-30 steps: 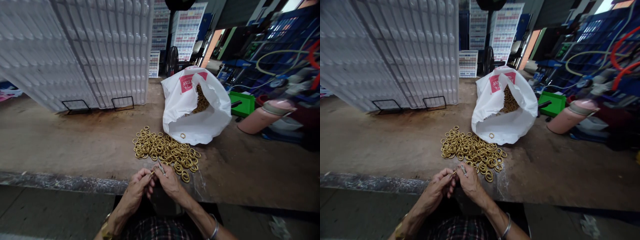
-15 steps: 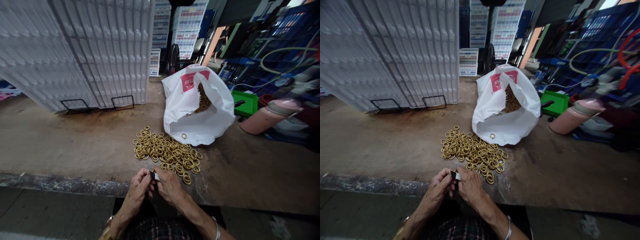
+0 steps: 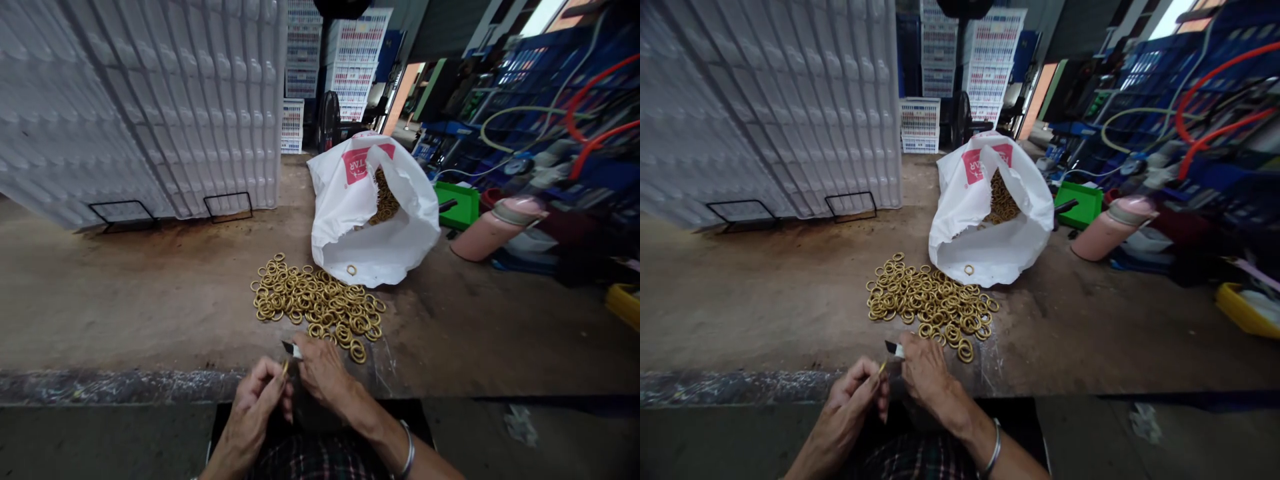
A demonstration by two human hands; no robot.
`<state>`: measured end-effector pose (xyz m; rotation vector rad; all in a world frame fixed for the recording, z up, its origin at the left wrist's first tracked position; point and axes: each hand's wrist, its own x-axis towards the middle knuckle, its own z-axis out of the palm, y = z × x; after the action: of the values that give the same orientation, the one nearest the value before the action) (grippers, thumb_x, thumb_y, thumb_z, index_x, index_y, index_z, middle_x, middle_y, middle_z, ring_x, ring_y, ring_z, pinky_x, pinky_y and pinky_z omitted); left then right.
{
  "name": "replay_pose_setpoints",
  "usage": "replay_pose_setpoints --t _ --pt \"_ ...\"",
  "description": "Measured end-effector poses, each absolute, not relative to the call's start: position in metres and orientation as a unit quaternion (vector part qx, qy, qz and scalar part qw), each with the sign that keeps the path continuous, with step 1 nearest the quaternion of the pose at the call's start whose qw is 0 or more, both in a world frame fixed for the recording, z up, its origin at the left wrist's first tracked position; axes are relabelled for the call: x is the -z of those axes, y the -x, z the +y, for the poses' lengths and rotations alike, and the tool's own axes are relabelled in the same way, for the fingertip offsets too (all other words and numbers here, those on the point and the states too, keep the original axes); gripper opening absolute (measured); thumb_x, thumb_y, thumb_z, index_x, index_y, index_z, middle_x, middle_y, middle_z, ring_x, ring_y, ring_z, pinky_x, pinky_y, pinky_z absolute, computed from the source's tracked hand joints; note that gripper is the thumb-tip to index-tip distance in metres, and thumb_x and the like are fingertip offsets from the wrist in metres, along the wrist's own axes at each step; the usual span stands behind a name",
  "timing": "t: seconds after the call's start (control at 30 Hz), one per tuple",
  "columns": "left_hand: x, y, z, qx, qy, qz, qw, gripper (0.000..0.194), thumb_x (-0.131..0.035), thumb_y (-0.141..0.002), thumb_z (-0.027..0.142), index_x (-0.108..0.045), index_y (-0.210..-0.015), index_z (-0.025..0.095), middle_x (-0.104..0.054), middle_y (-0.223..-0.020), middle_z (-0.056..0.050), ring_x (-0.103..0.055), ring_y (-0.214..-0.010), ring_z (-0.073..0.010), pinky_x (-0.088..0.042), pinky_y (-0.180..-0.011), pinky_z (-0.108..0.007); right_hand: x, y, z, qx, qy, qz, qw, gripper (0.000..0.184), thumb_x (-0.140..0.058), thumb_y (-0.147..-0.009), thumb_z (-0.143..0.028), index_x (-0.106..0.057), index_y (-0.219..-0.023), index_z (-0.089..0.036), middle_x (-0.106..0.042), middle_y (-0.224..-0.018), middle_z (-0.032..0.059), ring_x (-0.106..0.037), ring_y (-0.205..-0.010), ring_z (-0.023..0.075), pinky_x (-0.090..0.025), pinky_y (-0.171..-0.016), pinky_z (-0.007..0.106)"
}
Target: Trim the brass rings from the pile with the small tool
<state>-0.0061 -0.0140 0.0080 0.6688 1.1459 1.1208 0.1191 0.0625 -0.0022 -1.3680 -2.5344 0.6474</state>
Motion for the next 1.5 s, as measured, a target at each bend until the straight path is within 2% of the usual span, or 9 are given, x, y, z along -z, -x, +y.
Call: replay_pose_setpoints --t 0.2,0.4,0.57,0.7,0.83,0.93,1.03,1.3,1.5 --pt "-0.010 0.000 -0.012 -0.531 -0.196 0.425 0.706 0.026 -0.063 -0.074 0.039 -0.059 -0.073 0.013 -0.059 -0.073 -0.006 -0.053 -0.060 -0.0118 -0.044 -0.051 -0.023 0.008 -0.136 0.072 -0.157 0.497 -0.826 0.213 0.031 -0.040 -0.068 -0.004 -0.055 -0.092 -0.019 -0.064 -0.079 0.0027 -0.057 -0.069 0.0142 -0.033 -0.060 0.023" --pt "-0.002 0.001 -0.002 -0.556 -0.093 0.395 0.726 0.018 -0.066 -0.072 0.027 -0.055 -0.079 0.016 -0.060 -0.076 -0.005 -0.055 -0.062 -0.0122 -0.042 -0.048 -0.021 0.008 -0.146 0.078 -0.103 0.565 -0.809 0.126 0.029 -0.048 -0.077 -0.014 -0.050 -0.106 -0.020 -0.064 -0.093 0.0061 -0.059 -0.075 0.0174 -0.033 -0.060 0.026" --pt "-0.005 0.004 0.000 -0.551 -0.049 0.366 0.748 0.023 -0.069 -0.066 0.027 -0.058 -0.083 0.014 -0.058 -0.072 -0.003 -0.053 -0.060 -0.0108 -0.041 -0.050 -0.021 0.005 -0.145 0.076 -0.094 0.575 -0.806 0.105 0.017 -0.047 -0.078 -0.014 -0.055 -0.092 -0.020 -0.064 -0.086 0.0053 -0.058 -0.070 0.0163 -0.032 -0.058 0.025" --pt "-0.004 0.003 0.004 -0.561 -0.047 0.383 0.732 0.022 -0.068 -0.068 0.030 -0.054 -0.068 0.013 -0.058 -0.074 -0.003 -0.053 -0.062 -0.0106 -0.041 -0.049 -0.021 0.000 -0.146 0.075 -0.149 0.557 -0.803 0.149 0.019 -0.045 -0.076 -0.012 -0.057 -0.088 -0.020 -0.064 -0.078 0.0031 -0.057 -0.067 0.0149 -0.032 -0.057 0.023" --pt "-0.003 -0.003 0.008 -0.564 -0.137 0.447 0.681 0.029 -0.068 -0.068 0.038 -0.052 -0.081 0.017 -0.057 -0.073 0.000 -0.052 -0.058 -0.0101 -0.039 -0.043 -0.019 -0.005 -0.139 0.070 -0.281 0.522 -0.766 0.248 0.015 -0.043 -0.081 -0.022 -0.058 -0.083 -0.020 -0.061 -0.067 0.0003 -0.054 -0.059 0.0124 -0.035 -0.056 0.021" --pt "-0.002 -0.008 0.011 -0.546 -0.226 0.518 0.619 0.039 -0.066 -0.067 0.047 -0.053 -0.089 0.017 -0.050 -0.059 0.005 -0.042 -0.044 -0.0073 -0.033 -0.038 -0.017 -0.008 -0.131 0.063 -0.359 0.491 -0.740 0.288 0.019 -0.042 -0.083 -0.029 -0.058 -0.081 -0.019 -0.059 -0.066 0.0001 -0.052 -0.058 0.0115 -0.037 -0.055 0.020" --pt "-0.002 -0.009 0.012 -0.514 -0.301 0.576 0.561 0.034 -0.061 -0.070 0.048 -0.056 -0.078 0.015 -0.044 -0.050 0.006 -0.036 -0.041 -0.0061 -0.030 -0.039 -0.017 -0.010 -0.127 0.058 -0.397 0.462 -0.739 0.289 0.023 -0.040 -0.085 -0.033 -0.058 -0.083 -0.018 -0.057 -0.066 0.0004 -0.051 -0.059 0.0117 -0.038 -0.055 0.021" --pt "-0.003 -0.002 0.008 -0.501 -0.487 0.606 0.379 0.015 -0.054 -0.076 0.027 -0.064 -0.074 0.017 -0.061 -0.066 -0.002 -0.053 -0.063 -0.0142 -0.041 -0.063 -0.023 -0.016 -0.127 0.056 -0.415 0.456 -0.748 0.247 0.033 -0.037 -0.086 -0.041 -0.051 -0.068 -0.018 -0.048 -0.061 -0.0019 -0.043 -0.058 0.0109 -0.033 -0.054 0.022" --pt "-0.008 -0.004 0.010 -0.467 -0.418 0.596 0.502 0.025 -0.052 -0.077 0.039 -0.057 -0.071 0.016 -0.051 -0.056 0.002 -0.043 -0.049 -0.0090 -0.035 -0.048 -0.020 -0.011 -0.123 0.061 -0.476 0.488 -0.678 0.274 0.028 -0.040 -0.080 -0.036 -0.045 -0.060 -0.018 -0.045 -0.059 -0.0028 -0.041 -0.057 0.0106 -0.031 -0.054 0.022"
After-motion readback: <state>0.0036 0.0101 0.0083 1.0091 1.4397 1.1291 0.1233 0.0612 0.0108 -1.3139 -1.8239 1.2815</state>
